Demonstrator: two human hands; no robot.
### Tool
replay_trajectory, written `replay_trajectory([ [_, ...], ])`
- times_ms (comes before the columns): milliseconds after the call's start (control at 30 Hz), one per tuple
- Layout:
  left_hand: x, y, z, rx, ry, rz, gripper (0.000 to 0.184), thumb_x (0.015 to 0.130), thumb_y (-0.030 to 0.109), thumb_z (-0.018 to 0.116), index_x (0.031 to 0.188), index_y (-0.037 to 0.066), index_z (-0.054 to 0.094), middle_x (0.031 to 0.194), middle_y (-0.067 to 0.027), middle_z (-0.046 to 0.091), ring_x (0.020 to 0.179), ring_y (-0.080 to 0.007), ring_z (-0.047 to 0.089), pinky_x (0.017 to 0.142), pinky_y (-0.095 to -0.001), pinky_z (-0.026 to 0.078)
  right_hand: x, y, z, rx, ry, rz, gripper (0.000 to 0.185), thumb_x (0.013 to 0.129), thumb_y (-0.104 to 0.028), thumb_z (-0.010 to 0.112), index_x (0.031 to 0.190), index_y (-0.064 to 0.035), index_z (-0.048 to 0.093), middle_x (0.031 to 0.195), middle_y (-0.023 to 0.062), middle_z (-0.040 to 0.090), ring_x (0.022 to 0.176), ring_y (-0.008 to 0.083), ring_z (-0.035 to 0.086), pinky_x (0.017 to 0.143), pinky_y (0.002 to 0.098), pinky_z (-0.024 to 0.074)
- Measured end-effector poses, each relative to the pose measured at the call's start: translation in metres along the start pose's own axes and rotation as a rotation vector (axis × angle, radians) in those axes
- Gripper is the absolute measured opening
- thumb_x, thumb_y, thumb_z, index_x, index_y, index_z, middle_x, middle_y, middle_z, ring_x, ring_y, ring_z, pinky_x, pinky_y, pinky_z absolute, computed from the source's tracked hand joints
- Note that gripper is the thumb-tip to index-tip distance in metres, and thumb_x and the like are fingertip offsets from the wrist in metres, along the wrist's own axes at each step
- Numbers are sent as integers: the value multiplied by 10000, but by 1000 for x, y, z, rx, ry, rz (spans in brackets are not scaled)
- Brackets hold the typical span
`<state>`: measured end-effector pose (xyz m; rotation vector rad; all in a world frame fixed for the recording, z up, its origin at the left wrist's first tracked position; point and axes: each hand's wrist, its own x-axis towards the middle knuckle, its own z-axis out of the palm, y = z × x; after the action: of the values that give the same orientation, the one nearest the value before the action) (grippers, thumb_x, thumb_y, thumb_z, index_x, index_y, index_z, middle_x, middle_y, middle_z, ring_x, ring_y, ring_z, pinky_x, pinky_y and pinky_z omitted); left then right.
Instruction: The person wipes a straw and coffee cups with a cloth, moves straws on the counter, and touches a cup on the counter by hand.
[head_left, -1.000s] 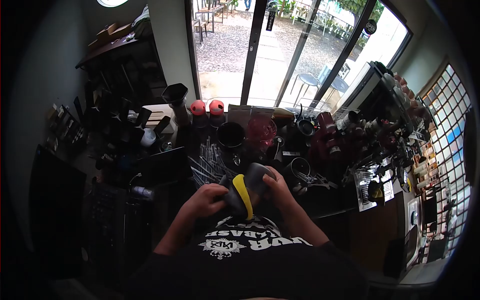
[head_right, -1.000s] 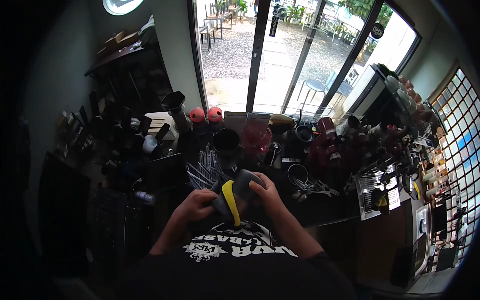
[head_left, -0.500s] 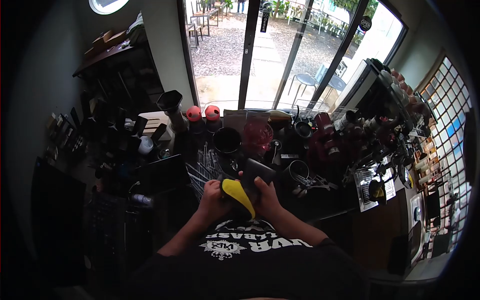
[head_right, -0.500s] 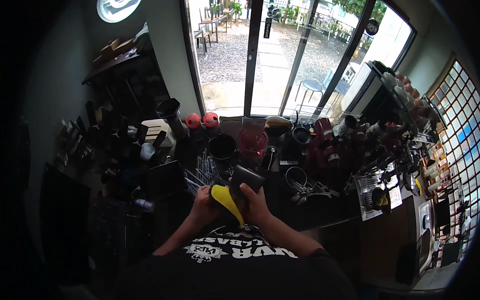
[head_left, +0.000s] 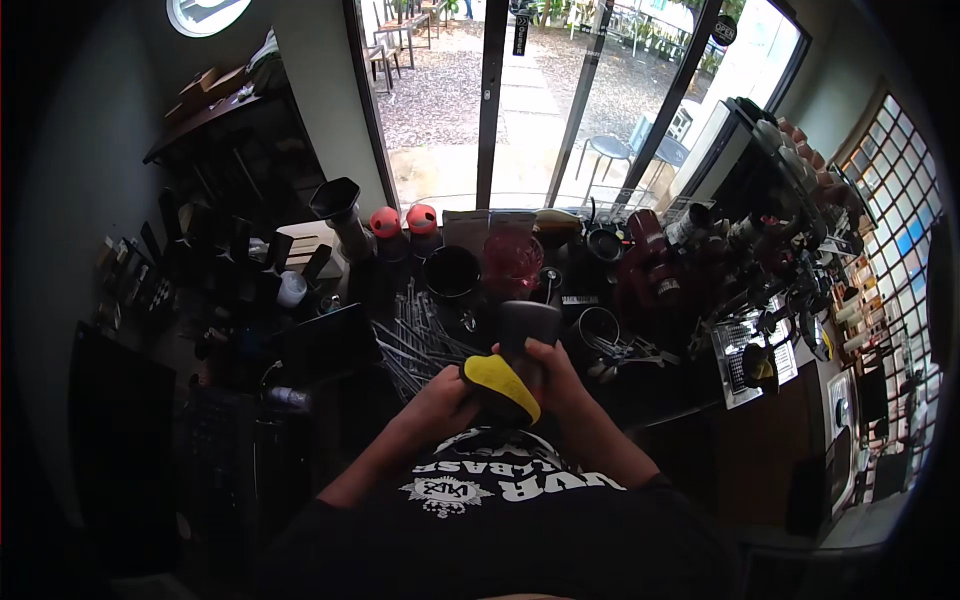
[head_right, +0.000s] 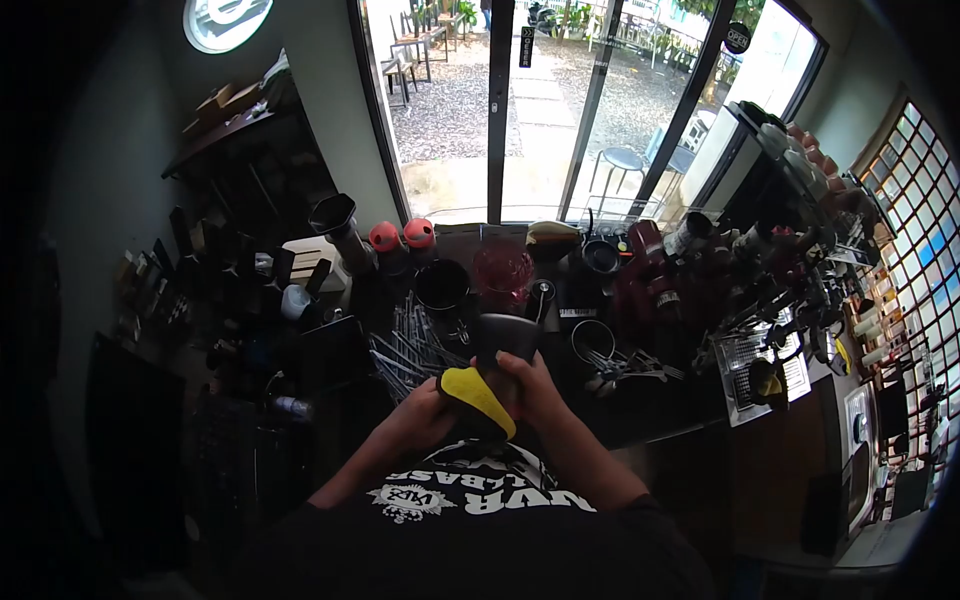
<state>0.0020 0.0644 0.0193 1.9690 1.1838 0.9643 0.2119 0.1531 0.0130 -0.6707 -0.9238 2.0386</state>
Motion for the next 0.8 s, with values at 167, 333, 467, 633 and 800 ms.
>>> replay_trajectory([
  [167,0,-29,5,-285,221,38,400,858,-122,517,1230,-15,618,1142,-163,697,1095,-282,689,945,-359,528,17,-15,-19,389,-217,-89,780,873,-536,622,1414,-2,444,1243,192,608,1065,294,649,884,447,570],
  [333,15,-6,-1,-303,389,19,386,825,-115,566,1191,-14,638,1094,-149,708,1043,-277,707,905,-356,544,25,-33,-18,402,-211,-206,795,884,-556,619,1415,6,436,1267,197,591,1056,298,648,887,466,577],
  [467,27,12,8,-85,451,186,408,787,-110,575,1182,-7,586,1108,-161,642,1033,-296,659,911,-362,514,7,-17,24,36,-28,-353,748,906,-509,639,1406,14,449,1303,192,608,1138,303,645,969,438,545],
  [633,16,-39,30,-349,529,136,299,816,-36,681,1104,4,611,1049,-136,637,956,-288,643,861,-341,504,-2,18,25,322,42,-187,506,934,-283,681,1319,-16,489,1197,142,648,1108,244,651,978,381,526],
  [800,7,-28,29,-641,389,106,400,940,99,656,1313,7,546,1238,-115,631,1109,-237,634,941,-340,506,-10,33,22,-57,272,-300,600,851,-214,802,1327,-27,487,1220,96,610,1131,197,618,1011,355,494],
])
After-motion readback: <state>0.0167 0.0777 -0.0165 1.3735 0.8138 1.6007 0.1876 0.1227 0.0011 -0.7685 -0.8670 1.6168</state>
